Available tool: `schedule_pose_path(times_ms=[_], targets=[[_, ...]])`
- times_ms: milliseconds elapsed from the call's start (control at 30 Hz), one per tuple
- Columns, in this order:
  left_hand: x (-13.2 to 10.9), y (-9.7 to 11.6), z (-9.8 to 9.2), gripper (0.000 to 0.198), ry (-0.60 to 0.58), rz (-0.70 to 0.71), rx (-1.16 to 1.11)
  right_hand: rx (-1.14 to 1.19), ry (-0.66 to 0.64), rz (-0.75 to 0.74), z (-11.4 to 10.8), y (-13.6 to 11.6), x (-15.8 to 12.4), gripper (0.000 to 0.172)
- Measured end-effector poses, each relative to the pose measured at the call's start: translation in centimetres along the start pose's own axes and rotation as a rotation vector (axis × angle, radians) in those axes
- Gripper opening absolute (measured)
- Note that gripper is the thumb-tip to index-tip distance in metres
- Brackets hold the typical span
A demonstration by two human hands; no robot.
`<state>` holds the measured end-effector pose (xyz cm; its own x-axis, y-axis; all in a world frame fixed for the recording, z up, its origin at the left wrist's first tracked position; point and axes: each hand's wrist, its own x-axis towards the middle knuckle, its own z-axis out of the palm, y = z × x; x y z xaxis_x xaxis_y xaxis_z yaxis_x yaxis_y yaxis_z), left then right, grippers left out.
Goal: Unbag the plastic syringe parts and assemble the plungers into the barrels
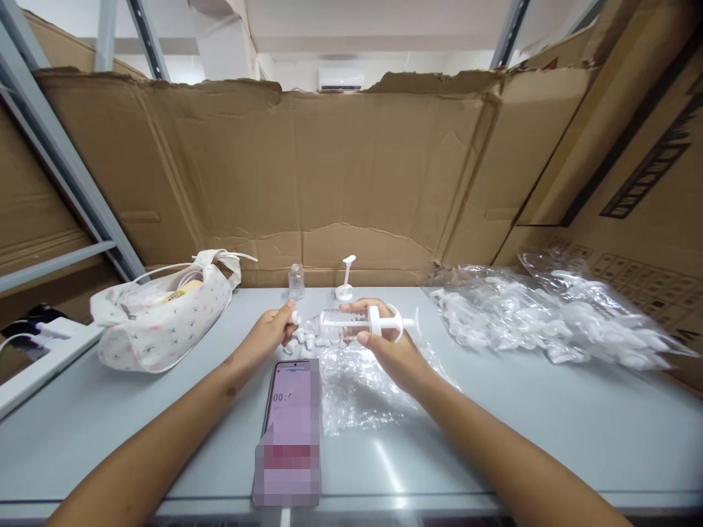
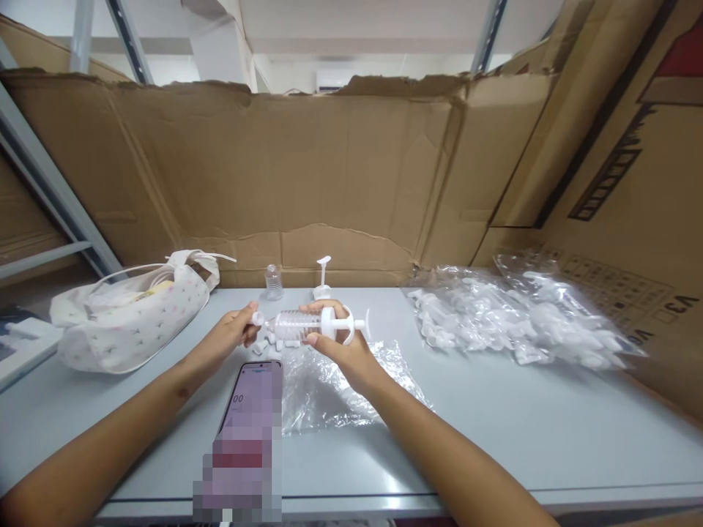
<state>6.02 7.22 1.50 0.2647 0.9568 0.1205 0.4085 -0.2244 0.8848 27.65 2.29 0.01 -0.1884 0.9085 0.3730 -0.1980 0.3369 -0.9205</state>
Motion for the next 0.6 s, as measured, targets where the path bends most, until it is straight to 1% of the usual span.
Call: schedule_pose_path(times_ms=[67, 133, 200, 233, 267, 333, 433, 533, 600], targets=[[0.4, -0.4, -0.8, 0.053, 0.098, 0.031, 0.214, 0.01, 0.021, -0.024, -0.3, -0.2, 0.1, 0.033], [0.7, -1.0, -1.5, 0.045, 0.167, 0.095, 0.572, 0.017, 0.056, -0.048, -0.7, -0.2, 0.4, 0.032], [1.0, -1.7, -1.9, 0.032, 0.141, 0.156, 0.894, 0.013, 0.085, -0.063, -0.9, 0.0, 0.6, 0.031], [1.2, -2.1, -2.0, 0.027, 0.104, 0.176, 0.989, 0.01, 0.094, -0.066, -1.0, 0.1, 0.7, 0.031], [1.3, -2.4, -2.0, 0.025, 0.063, 0.191, 1.036, 0.007, 0.099, -0.065, -1.1, 0.1, 0.8, 0.031], [1.4, -2.9, -1.8, 0.024, -0.001, 0.216, 1.05, 0.007, 0.101, -0.053, -1.1, 0.2, 0.8, 0.03], [1.3, -3.2, -1.5, 0.032, -0.044, 0.248, 1.017, 0.011, 0.102, -0.033, -1.0, 0.1, 0.7, 0.029], [1.1, -3.0, -1.4, 0.041, -0.053, 0.255, 0.848, 0.005, 0.119, -0.037, -1.0, 0.1, 0.7, 0.029], [0.8, -2.6, -1.3, 0.041, -0.01, 0.266, 0.708, 0.015, 0.129, -0.036, -1.0, 0.1, 0.8, 0.03]])
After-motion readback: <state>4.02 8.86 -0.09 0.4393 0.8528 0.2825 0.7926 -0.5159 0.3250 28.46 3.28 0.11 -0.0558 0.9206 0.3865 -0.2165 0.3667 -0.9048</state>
